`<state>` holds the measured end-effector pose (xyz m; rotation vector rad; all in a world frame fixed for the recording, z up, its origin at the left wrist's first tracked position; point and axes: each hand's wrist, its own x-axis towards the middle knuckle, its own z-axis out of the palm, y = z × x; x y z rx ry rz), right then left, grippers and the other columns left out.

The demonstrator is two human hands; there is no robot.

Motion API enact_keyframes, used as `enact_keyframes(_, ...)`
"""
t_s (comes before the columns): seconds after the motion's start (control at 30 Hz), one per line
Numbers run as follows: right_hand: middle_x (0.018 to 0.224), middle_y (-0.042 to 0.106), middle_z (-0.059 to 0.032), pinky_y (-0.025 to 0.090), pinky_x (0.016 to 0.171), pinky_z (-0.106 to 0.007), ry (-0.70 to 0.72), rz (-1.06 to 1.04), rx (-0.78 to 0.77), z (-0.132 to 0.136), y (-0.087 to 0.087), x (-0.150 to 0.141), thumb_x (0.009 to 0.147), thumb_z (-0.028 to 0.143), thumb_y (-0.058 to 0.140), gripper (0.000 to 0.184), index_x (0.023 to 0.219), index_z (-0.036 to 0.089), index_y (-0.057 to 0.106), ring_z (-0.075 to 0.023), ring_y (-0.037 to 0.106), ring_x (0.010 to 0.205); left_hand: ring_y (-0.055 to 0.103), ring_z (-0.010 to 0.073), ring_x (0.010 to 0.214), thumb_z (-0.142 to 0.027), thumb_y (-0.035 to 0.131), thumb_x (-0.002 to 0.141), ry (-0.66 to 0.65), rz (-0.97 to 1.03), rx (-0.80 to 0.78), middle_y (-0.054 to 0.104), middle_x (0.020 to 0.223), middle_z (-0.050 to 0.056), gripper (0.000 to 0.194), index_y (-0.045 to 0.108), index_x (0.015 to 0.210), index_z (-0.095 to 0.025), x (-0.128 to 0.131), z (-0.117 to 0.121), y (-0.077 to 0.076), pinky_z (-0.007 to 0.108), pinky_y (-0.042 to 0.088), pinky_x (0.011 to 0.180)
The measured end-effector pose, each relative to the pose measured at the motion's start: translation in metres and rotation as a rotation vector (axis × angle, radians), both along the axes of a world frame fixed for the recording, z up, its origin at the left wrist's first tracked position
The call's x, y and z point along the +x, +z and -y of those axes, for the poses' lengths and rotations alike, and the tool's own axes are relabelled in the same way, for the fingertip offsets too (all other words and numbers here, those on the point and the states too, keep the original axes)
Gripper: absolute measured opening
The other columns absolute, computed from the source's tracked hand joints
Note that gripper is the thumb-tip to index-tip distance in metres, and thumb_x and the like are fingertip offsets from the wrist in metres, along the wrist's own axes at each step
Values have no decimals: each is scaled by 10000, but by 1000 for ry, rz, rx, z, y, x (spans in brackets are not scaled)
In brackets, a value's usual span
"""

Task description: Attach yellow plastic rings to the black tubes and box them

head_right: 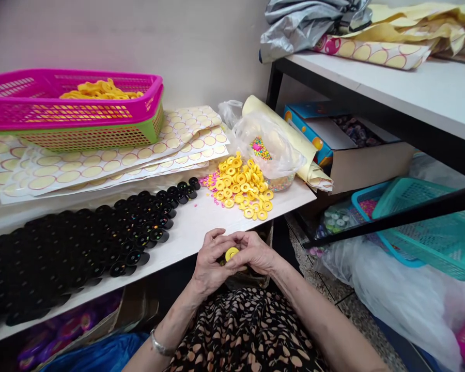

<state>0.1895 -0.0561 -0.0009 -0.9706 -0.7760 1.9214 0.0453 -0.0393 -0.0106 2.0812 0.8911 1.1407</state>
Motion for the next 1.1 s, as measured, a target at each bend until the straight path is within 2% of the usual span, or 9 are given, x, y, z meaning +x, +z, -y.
enact_keyframes(0.2, 733, 616, 11, 401, 554, -191, 87, 64, -78, 6, 4, 7, 438, 72, 767, 458, 876, 120, 644, -99, 529, 653, 587, 208, 805, -339, 744, 583, -104, -62, 25, 689, 767, 33, 264, 667, 796, -203, 2, 4, -6, 453, 376, 924)
enact_keyframes(0.4, 731, 640, -6, 429, 589, -236, -17, 39, -86, 16, 0, 1, 442, 118, 765, 425, 856, 116, 668, -126, 560, 648, 585, 192, 747, -315, 727, 618, -138, -67, -39, 673, 678, 14, 148, 660, 699, -210, 10, 12, -5, 446, 388, 921)
enact_keyframes(0.57, 706, 623, 7, 417, 576, -223, -95, -6, -77, 23, -13, -1, 485, 156, 768, 366, 833, 125, 662, -112, 550, 630, 540, 245, 916, -347, 790, 528, -46, 62, -161, 668, 720, 54, 307, 677, 756, -176, 9, 17, -8, 417, 455, 824)
enact_keyframes(0.7, 726, 609, 17, 398, 562, -190, -43, 17, -65, 27, -12, 7, 464, 145, 785, 423, 863, 131, 645, -99, 535, 656, 542, 236, 900, -294, 773, 566, -132, 48, -99, 676, 770, 54, 281, 680, 807, -185, 9, 17, -11, 443, 428, 863)
enact_keyframes(0.77, 729, 603, 23, 399, 577, -190, -16, 15, -69, 28, -11, 13, 438, 155, 797, 458, 869, 135, 643, -97, 531, 666, 516, 251, 956, -285, 758, 586, -126, 31, -77, 673, 811, 63, 281, 678, 838, -191, 13, 16, -15, 433, 443, 835)
enact_keyframes(0.9, 734, 602, 18, 389, 571, -198, -73, 11, -58, 34, -14, 18, 485, 199, 767, 387, 844, 131, 639, -95, 523, 644, 510, 253, 956, -302, 753, 589, -115, -18, -75, 657, 808, 60, 276, 675, 830, -193, 24, 21, -20, 436, 446, 835)
enact_keyframes(1.0, 741, 605, 7, 397, 591, -231, -51, 139, -14, 37, -24, 18, 540, 213, 712, 351, 873, 138, 630, -121, 533, 656, 539, 226, 863, -241, 749, 564, -185, -61, -50, 640, 759, 38, 261, 667, 808, -198, 21, 25, -18, 461, 415, 891)
enact_keyframes(1.03, 768, 609, -2, 404, 613, -248, -10, 236, 9, 36, -28, 18, 569, 230, 689, 362, 915, 148, 623, -135, 540, 680, 533, 230, 905, -187, 728, 560, -217, -89, -68, 638, 833, 49, 308, 662, 861, -201, 17, 25, -17, 449, 416, 899)
enact_keyframes(1.1, 798, 611, -29, 410, 654, -283, 59, 592, 71, 30, -36, 18, 608, 279, 654, 333, 913, 148, 621, -174, 552, 733, 514, 228, 995, -95, 645, 574, -229, -104, -131, 604, 1003, 71, 414, 637, 972, -209, 3, 19, -14, 404, 434, 888)
